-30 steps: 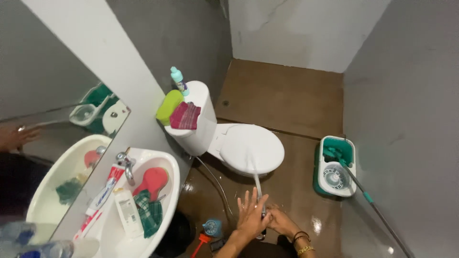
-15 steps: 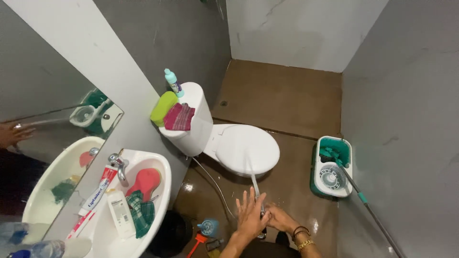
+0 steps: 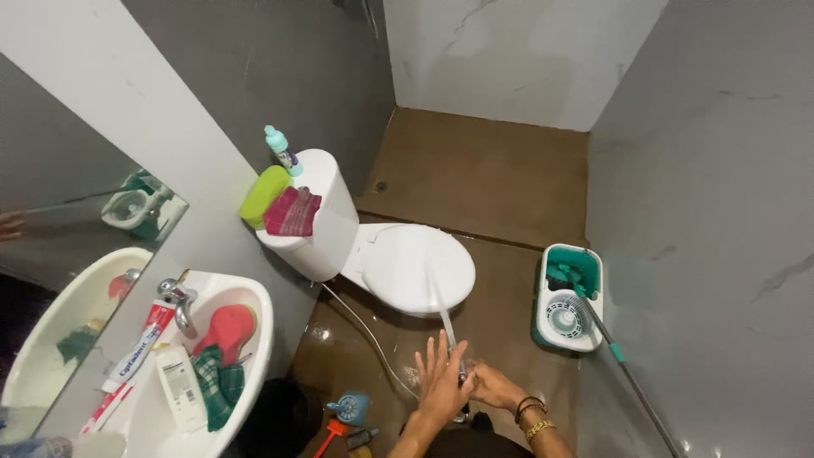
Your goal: Repairing or inspecting the spray head of a handheld bidet in a bathroom.
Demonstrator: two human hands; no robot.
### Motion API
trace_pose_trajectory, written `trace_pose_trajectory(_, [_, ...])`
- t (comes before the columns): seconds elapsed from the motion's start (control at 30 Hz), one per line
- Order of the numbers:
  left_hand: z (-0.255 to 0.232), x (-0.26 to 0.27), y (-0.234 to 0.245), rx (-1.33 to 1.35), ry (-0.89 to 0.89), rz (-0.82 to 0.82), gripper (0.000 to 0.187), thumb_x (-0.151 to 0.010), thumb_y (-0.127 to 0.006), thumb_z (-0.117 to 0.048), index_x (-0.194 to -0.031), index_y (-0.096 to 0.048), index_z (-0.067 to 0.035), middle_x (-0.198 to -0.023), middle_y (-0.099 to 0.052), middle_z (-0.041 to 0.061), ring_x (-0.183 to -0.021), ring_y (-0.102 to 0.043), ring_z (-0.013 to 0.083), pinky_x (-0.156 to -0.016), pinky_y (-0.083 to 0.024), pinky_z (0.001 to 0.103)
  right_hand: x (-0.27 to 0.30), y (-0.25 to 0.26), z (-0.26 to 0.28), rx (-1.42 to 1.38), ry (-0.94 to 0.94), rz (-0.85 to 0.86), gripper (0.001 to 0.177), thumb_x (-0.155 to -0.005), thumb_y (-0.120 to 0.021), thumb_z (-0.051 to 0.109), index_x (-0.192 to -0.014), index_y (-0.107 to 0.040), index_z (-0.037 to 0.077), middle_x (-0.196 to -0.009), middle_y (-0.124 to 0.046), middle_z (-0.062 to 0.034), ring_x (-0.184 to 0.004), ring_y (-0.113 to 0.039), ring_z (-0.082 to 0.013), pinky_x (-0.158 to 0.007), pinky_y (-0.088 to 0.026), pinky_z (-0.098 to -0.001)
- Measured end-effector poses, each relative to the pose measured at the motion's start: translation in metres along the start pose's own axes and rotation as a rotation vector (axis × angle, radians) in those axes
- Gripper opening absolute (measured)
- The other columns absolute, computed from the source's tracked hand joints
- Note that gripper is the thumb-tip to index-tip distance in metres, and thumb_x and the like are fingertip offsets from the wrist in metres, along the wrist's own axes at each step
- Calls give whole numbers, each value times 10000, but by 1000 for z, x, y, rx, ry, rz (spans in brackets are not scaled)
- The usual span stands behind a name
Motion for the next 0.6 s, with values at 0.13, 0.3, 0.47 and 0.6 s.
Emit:
trace_pose_trajectory(0.13, [-14, -2, -5, -11, 7, 27, 714, -936, -695, -312, -1552, -368, -158, -1683, -95, 238, -1556, -47, 457, -1217, -17, 670, 12, 7, 2, -59, 16, 25, 736, -848, -743, 472, -1406, -511, 53, -1376, -584, -154, -1293, -575, -305, -1087, -467, -425])
trace_pose_trajectory(0.3, [-23, -9, -14, -29, 18, 43, 700, -952, -689, -322, -1548, -363, -155, -1662, -78, 249, -1539, -39, 468, -1191, -7, 685, 5, 11, -20, -105, 178, 16, 566, -890, -684, 418, -1262, -593, 1, -1233, -677, -200, -1162, -682, -308, -1016, -544, -424])
trace_pose_trajectory(0.47, [-26, -10, -29, -23, -30, -45, 710, -924, -715, -319, -1540, -399, -160, -1664, -131, 240, -1521, -99, 489, -1192, -49, 682, 20, 17, -14, -128, 99, 59, 613, -852, -720, 371, -1357, -535, 77, -1275, -678, -115, -1184, -652, -242, -1035, -500, -382])
trace_pose_trajectory(0.6, [-32, -10, -34, -13, -14, -69, 710, -910, -737, -326, -1524, -416, -172, -1656, -152, 225, -1518, -115, 480, -1196, -58, 680, 19, 19, -20, -121, 257, 49, 501, -885, -671, 349, -1269, -603, 34, -1192, -719, -159, -1110, -691, -293, -1005, -536, -399])
Point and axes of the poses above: each hand's wrist, its own x-axis away from the middle knuckle, its own y-axis out of the back of the hand, z = x × y, the point moved 10 cm from there along -x, towards the middle knuckle
